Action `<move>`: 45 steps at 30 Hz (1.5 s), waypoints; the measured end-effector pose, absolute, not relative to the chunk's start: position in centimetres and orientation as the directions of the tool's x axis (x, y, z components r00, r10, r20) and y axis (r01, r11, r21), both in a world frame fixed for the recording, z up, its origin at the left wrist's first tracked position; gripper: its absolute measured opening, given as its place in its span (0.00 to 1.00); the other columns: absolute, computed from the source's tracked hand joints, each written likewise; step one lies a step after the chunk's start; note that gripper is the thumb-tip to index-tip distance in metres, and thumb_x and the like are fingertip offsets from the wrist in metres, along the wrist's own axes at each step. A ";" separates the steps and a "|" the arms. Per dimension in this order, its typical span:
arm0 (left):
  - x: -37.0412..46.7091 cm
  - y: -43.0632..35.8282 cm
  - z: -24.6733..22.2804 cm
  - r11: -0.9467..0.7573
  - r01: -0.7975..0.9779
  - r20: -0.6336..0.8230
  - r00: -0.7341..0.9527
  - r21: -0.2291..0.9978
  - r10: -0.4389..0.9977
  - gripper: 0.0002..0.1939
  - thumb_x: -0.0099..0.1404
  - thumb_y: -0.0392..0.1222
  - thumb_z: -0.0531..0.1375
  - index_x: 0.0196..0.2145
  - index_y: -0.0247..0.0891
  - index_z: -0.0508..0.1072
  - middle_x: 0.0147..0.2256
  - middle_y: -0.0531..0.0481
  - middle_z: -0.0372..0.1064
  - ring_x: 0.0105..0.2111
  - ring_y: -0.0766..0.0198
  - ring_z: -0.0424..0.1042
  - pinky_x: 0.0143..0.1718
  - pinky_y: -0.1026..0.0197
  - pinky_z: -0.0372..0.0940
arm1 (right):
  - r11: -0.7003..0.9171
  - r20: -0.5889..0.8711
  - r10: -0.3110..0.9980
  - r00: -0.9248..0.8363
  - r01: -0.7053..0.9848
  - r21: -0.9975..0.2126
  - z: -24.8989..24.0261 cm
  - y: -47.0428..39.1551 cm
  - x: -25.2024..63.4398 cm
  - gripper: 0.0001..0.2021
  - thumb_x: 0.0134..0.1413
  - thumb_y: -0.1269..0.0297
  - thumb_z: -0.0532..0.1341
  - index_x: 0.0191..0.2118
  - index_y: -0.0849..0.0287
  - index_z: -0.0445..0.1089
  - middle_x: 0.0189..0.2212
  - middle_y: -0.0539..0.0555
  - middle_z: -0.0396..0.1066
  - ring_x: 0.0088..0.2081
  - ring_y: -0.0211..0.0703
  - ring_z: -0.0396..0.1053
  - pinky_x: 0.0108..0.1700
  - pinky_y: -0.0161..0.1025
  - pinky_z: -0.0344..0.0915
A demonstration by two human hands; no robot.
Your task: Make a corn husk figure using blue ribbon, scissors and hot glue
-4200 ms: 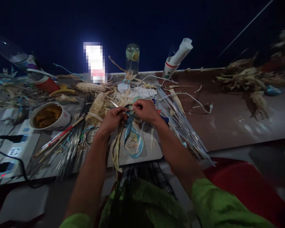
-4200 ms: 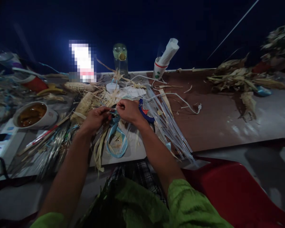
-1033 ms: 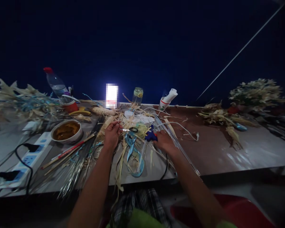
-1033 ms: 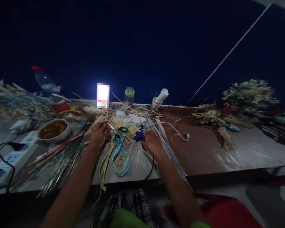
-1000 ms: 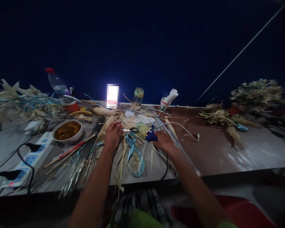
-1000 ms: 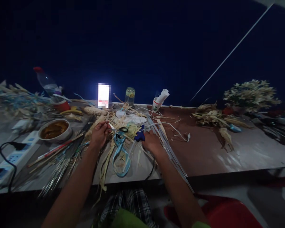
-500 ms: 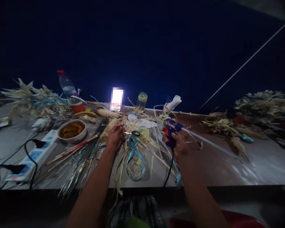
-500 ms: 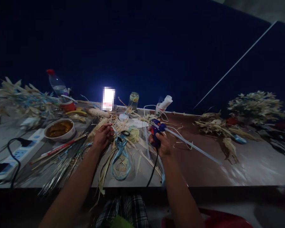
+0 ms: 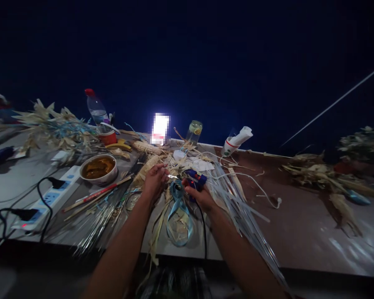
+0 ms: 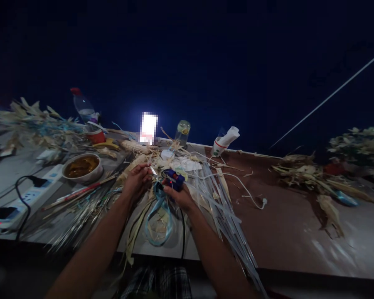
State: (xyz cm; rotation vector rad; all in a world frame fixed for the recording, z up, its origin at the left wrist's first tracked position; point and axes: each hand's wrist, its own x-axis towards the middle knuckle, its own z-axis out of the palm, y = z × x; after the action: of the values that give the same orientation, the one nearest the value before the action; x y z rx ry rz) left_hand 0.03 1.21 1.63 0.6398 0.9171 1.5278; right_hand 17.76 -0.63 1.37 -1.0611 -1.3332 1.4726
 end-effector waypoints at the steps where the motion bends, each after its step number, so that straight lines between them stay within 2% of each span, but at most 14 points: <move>1: 0.1 1.2 1.7 0.002 -0.544 -0.110 -0.166 0.839 0.980 0.16 0.49 0.42 0.64 0.36 0.35 0.68 0.23 0.56 0.66 0.14 0.78 0.55 0.19 0.69 0.58 | -0.058 -0.043 0.963 -0.265 -0.047 -0.997 1.3 -0.7 17.7 0.18 0.38 0.53 0.66 0.37 0.56 0.73 0.36 0.53 0.74 0.38 0.45 0.69 0.42 0.42 0.65; 7: 0.6 1.0 2.1 0.038 -0.526 -0.158 -0.185 0.850 0.970 0.15 0.47 0.40 0.64 0.34 0.36 0.69 0.24 0.54 0.67 0.14 0.74 0.61 0.14 0.70 0.51 | -0.042 -0.038 0.973 -0.230 -0.014 -0.999 1.6 -0.8 17.0 0.18 0.38 0.50 0.65 0.34 0.57 0.73 0.34 0.53 0.74 0.38 0.44 0.70 0.45 0.44 0.64; 11: 0.7 1.0 2.1 0.012 -0.529 -0.140 -0.204 0.849 0.969 0.13 0.47 0.37 0.64 0.32 0.34 0.70 0.23 0.55 0.67 0.13 0.78 0.57 0.16 0.69 0.56 | 0.020 0.019 0.974 -0.227 0.004 -1.000 0.8 -0.4 17.1 0.17 0.41 0.50 0.64 0.34 0.57 0.74 0.33 0.53 0.74 0.37 0.43 0.70 0.45 0.44 0.64; 15: 0.9 1.1 2.1 0.016 -0.545 -0.158 -0.214 0.838 0.964 0.13 0.46 0.37 0.65 0.32 0.34 0.71 0.23 0.55 0.68 0.13 0.78 0.55 0.18 0.69 0.58 | 0.014 0.009 0.973 -0.229 0.018 -1.000 0.4 -0.2 17.2 0.19 0.41 0.49 0.63 0.34 0.58 0.74 0.33 0.54 0.74 0.36 0.42 0.69 0.43 0.42 0.65; 26: 1.0 1.0 2.0 0.028 -0.552 -0.172 -0.211 0.834 0.962 0.13 0.45 0.37 0.66 0.31 0.34 0.71 0.23 0.54 0.68 0.16 0.76 0.61 0.18 0.70 0.60 | -0.042 -0.042 0.985 -0.168 0.003 -0.999 1.2 -0.4 16.9 0.19 0.38 0.49 0.65 0.33 0.58 0.72 0.31 0.52 0.73 0.35 0.42 0.70 0.44 0.42 0.65; 37: 1.0 1.0 2.2 0.006 -0.563 -0.157 -0.221 0.827 0.963 0.14 0.44 0.37 0.66 0.31 0.34 0.70 0.21 0.56 0.67 0.13 0.78 0.56 0.19 0.68 0.60 | -0.045 -0.064 0.981 -0.186 0.105 -0.993 1.7 -0.8 17.0 0.16 0.40 0.50 0.63 0.32 0.58 0.72 0.29 0.51 0.73 0.33 0.41 0.68 0.41 0.40 0.65; 45: 1.1 1.0 2.1 0.010 -0.556 -0.156 -0.216 0.831 0.964 0.12 0.45 0.36 0.65 0.30 0.34 0.71 0.22 0.56 0.67 0.13 0.78 0.55 0.19 0.68 0.60 | -0.007 -0.018 0.988 -0.156 0.072 -0.997 1.0 -0.3 17.0 0.17 0.40 0.50 0.64 0.32 0.58 0.72 0.30 0.51 0.73 0.33 0.41 0.69 0.42 0.41 0.66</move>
State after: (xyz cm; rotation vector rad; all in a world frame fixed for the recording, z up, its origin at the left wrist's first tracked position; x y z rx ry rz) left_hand 1.08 1.02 2.09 0.5742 0.9742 1.5442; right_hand 16.96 -0.31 0.96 -1.1928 -1.3725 1.3001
